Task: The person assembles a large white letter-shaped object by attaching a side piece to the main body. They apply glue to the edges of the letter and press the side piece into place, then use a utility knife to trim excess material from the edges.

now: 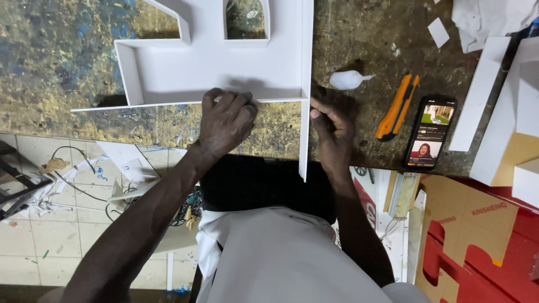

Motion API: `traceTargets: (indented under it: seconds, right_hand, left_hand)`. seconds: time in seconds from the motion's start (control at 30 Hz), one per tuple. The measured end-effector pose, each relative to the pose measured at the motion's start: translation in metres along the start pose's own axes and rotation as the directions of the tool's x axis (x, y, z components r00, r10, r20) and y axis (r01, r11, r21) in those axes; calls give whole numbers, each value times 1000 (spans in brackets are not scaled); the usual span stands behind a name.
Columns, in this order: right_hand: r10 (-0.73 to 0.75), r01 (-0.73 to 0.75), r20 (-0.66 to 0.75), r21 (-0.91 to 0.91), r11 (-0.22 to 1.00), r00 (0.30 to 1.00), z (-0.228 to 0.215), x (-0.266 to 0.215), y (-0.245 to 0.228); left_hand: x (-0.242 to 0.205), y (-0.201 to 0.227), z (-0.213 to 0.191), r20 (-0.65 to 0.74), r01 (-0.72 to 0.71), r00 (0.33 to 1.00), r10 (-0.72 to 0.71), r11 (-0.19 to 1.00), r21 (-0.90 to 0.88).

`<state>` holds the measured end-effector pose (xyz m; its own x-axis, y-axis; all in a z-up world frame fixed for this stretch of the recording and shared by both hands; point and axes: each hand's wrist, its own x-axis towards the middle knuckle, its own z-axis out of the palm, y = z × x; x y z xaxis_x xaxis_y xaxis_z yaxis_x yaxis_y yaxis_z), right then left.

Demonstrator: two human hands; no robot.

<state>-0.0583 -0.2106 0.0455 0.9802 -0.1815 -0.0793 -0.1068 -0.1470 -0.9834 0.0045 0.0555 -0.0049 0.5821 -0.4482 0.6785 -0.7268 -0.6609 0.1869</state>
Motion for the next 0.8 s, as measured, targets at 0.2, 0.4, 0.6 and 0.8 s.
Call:
traceTargets:
  seconds: [0.2, 0.4, 0.6, 0.8]
  right_hand:
    - [-13, 12, 14, 43, 999, 1000, -3, -1, 12]
    - [59, -59, 54, 2, 998, 997, -8, 6, -2]
    - [43, -42, 90, -14, 999, 995, -11, 5, 3]
    - [59, -60, 69, 4, 998, 996, -10, 4, -7]
  left_hand:
    - [2, 3, -3, -23, -4, 1000, 4, 1000, -9]
    - [4, 1, -6, -12, -12, 1000, 12, 1000, 4]
    - [5, 1, -5, -31, -5, 999, 5, 1000, 10]
    - [6, 3, -7, -29, 5, 1000, -5, 1000, 12]
